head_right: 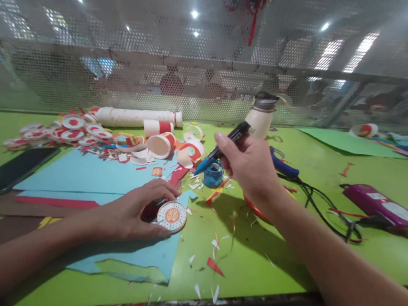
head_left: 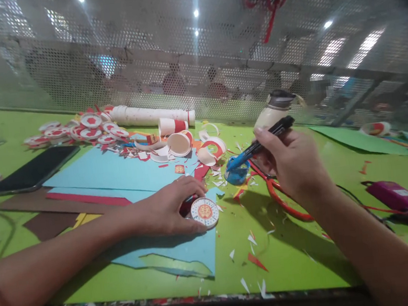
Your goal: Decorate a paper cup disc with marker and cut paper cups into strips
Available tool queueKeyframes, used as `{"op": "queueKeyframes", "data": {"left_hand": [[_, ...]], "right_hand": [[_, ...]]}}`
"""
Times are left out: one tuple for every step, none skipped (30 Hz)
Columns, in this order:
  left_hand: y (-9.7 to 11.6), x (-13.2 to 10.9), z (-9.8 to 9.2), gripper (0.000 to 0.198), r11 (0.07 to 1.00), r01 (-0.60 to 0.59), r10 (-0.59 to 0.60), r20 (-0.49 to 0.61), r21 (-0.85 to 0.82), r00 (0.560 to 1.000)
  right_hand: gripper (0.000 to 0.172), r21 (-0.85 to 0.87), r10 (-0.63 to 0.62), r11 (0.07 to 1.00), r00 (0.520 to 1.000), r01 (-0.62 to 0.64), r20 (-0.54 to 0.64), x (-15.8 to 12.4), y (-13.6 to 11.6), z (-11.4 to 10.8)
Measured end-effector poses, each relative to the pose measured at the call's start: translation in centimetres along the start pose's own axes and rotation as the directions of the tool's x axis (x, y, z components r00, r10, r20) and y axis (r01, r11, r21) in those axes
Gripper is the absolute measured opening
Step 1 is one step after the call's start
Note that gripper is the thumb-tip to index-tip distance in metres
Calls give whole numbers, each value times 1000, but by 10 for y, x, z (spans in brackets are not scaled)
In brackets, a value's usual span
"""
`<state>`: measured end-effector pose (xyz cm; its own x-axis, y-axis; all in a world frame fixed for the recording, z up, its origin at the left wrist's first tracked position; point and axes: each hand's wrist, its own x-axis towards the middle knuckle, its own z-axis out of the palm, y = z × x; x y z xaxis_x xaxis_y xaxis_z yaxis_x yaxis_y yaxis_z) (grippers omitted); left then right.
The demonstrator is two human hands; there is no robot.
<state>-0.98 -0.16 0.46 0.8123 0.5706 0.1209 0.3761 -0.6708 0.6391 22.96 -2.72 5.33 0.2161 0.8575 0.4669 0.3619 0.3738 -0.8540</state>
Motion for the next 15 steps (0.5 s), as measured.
{"op": "queueKeyframes", "data": {"left_hand": [[0,0,0,41,1000,16,-16,-1,-10,1000],[0,0,1,40,999,36,-36,0,-24,999],[0,0,1,40,998,54,-54,4,-40,999],[1,-1,1,40,996,64,-63,10,-56,998],[1,-1,2,40,995,67,-66,16,-69,998],[1,-1,2,39,995,65,-63,19,-79,998],[2,-1,2,38,995,59,-57,19,-86,998],[2,-1,2,38,995,54,-53,18,-88,998],[1,-1,2,38,995,50,-49,12,-88,999],[1,-1,2,39,995,49,-48,7,-86,999],[1,-1,2,40,995,50,-50,2,-86,999],[0,-1,2,41,995,54,-54,1,-88,999],[0,-1,2,41,994,61,-60,6,-90,998],[0,-1,3,42,994,66,-65,14,-92,998],[0,-1,3,42,993,70,-69,20,-94,997]], "right_hand": [[37,-26,-20,999,997,22,78,-9,-2,5],[36,-61,-30,997,988,40,149,-17,-4,9],[34,-89,-54,993,975,75,216,-25,-6,14],[33,-105,-93,987,960,125,264,-31,-7,18],[32,-114,-116,981,948,155,295,-36,-8,21],[30,-116,-139,976,940,183,311,-40,-9,23],[29,-122,-160,971,937,206,311,-42,-10,24],[29,-133,-176,965,937,224,302,-43,-11,25],[29,-149,-193,958,938,243,290,-43,-12,25],[30,-169,-207,951,938,260,279,-42,-12,25],[31,-188,-217,943,937,273,274,-41,-13,25],[32,-204,-220,938,936,280,275,-41,-13,25],[33,-214,-219,935,935,283,277,-40,-13,25],[32,-220,-218,934,935,283,279,-40,-13,25],[31,-222,-217,933,935,283,279,-40,-13,25]]}}
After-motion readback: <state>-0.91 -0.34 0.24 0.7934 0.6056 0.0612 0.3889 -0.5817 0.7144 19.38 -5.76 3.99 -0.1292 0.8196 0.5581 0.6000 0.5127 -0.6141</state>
